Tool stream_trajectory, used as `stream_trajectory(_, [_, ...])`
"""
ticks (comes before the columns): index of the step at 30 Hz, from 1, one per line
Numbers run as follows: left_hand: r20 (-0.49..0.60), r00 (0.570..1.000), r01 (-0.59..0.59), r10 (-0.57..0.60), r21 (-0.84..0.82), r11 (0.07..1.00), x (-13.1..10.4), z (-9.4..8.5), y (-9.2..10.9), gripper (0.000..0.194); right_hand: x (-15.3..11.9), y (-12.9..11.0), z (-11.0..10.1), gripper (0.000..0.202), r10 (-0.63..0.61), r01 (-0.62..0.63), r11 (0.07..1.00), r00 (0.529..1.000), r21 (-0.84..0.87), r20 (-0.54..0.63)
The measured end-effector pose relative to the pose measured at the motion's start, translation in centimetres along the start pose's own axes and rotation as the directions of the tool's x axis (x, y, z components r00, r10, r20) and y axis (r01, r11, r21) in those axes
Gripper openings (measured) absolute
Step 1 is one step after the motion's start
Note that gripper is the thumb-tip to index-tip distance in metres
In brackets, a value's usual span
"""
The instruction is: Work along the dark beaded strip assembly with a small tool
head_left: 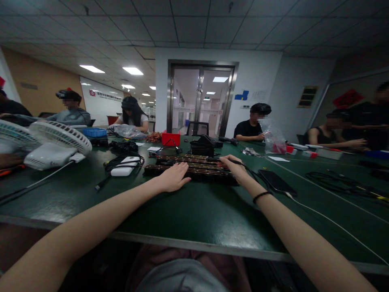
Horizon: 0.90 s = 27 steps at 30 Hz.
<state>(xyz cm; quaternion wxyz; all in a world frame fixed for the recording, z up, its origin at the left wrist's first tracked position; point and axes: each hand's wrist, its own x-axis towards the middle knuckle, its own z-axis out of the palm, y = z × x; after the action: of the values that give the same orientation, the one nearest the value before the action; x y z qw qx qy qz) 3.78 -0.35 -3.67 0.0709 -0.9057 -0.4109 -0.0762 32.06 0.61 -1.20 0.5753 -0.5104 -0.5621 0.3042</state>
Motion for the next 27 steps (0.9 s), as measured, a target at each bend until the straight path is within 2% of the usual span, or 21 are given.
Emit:
stream_trajectory(12, [0.010,0.999,0.047,-0.046,-0.020,0.999,-0.3,-0.1,0.5,0.075,0.2,0.6,-0.4,0.015,-0.014,0.015,0.999,1.000,-0.031,0.015])
stream_trajectory(18, [-0.061,0.994,0.088,-0.089,-0.030,0.996,-0.6,-0.1,0.9,0.085,0.0,0.3,-0.1,0.012,-0.013,0.013,1.000,1.000,0.012,0.027])
stream_trajectory(22, [-0.083,0.987,0.132,-0.137,-0.060,0.989,-0.8,0.2,1.1,0.086,0.0,0.4,0.1,0.014,0.035,-0.036,0.999,0.999,0.020,0.023])
stream_trajectory(27, [-0.045,0.989,0.141,-0.143,-0.051,0.989,-0.9,0.0,1.4,0.082,-0.1,0.2,0.3,0.018,0.057,-0.057,0.998,0.998,0.038,0.020])
